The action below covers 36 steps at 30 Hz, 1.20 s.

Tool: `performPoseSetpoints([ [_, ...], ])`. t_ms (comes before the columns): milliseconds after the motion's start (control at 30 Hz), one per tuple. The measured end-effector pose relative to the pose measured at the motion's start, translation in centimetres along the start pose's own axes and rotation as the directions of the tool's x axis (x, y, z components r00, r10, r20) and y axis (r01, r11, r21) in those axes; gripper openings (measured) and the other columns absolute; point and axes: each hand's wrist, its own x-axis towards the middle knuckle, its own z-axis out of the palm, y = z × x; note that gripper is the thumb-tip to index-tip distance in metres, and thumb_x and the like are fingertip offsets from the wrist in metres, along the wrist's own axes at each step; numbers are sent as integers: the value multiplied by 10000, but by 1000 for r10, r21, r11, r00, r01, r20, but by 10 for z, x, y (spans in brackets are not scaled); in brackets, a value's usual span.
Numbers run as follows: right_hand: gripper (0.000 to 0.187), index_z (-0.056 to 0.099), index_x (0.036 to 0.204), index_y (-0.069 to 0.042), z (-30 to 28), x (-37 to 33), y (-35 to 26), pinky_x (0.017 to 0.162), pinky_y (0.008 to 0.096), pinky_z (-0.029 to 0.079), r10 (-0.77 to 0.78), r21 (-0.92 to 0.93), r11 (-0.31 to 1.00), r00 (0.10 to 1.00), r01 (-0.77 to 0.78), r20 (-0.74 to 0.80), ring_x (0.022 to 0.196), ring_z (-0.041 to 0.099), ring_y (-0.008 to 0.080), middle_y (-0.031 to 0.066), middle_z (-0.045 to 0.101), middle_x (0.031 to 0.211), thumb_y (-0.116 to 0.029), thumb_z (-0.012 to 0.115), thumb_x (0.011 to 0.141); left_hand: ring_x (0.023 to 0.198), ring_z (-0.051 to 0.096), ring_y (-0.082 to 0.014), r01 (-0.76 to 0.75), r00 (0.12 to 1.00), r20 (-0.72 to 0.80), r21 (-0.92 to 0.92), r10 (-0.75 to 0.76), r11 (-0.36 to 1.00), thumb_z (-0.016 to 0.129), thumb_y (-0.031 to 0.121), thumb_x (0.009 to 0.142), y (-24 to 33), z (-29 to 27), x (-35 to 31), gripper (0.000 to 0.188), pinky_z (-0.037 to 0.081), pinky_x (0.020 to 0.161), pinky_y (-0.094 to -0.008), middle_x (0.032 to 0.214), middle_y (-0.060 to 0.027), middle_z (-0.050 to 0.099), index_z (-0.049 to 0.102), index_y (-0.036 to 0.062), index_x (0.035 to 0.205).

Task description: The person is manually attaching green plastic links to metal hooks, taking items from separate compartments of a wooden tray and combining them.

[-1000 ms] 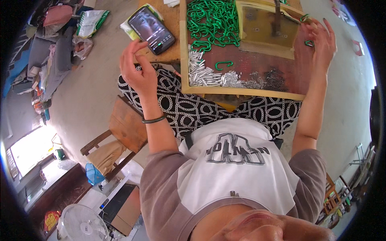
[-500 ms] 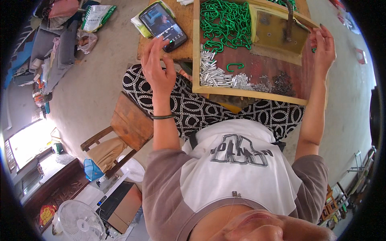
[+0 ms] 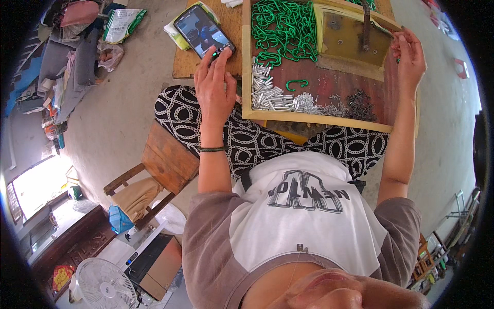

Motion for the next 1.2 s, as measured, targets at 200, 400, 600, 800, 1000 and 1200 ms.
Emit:
performPoseSetpoints([
  [200,252,702,1251,-39,-1,0,4,692,220,515,-10,35,999,1000,9,11,810,638,60,36,749,1013,-115,672,1013,1369,527,-359,38,998,-52,-14,-38,999,577,-2,888,2,-3,-1,544,399,1135,-473,1320,-128,690,561,41,1429],
  [400,255,694,1251,-22,-1,-1,2,695,219,513,-18,-17,1000,1000,18,6,806,633,60,32,748,1013,-130,663,1022,1338,546,-359,25,990,-142,13,-23,1000,570,45,942,-8,-7,0,520,394,1138,-471,1310,-143,693,511,4,1456],
  [600,247,700,1235,-18,1,-1,-1,684,212,500,-9,-7,1000,1000,9,-3,758,607,55,26,740,956,-139,665,1022,1300,568,-362,25,984,-177,9,-23,1000,561,77,961,-12,-3,-1,508,397,1133,-466,1297,-141,699,503,-2,1459],
  [800,218,719,1196,-22,4,-3,-5,665,209,491,-31,-35,999,999,30,-15,725,592,54,16,726,894,-138,665,1019,1265,588,-368,36,974,-225,20,-30,999,581,81,952,-23,-11,10,500,410,1120,-465,1292,-136,699,518,8,1443],
  [1000,231,716,1210,-31,1,-2,-1,675,211,501,-6,-28,1000,1000,5,-14,747,608,61,22,741,937,-150,671,1017,1288,575,-373,45,988,-150,132,-25,990,610,99,959,-38,-17,22,488,419,1106,-472,1276,-133,703,528,11,1432],
  [1200,240,713,1223,-39,-2,-1,2,709,214,517,-1,-41,999,1000,2,6,797,632,62,28,757,1023,-153,673,1015,1301,578,-358,37,951,-310,68,-14,997,612,51,927,-21,-17,23,471,429,1088,-464,1195,-106,739,573,14,1395],
])
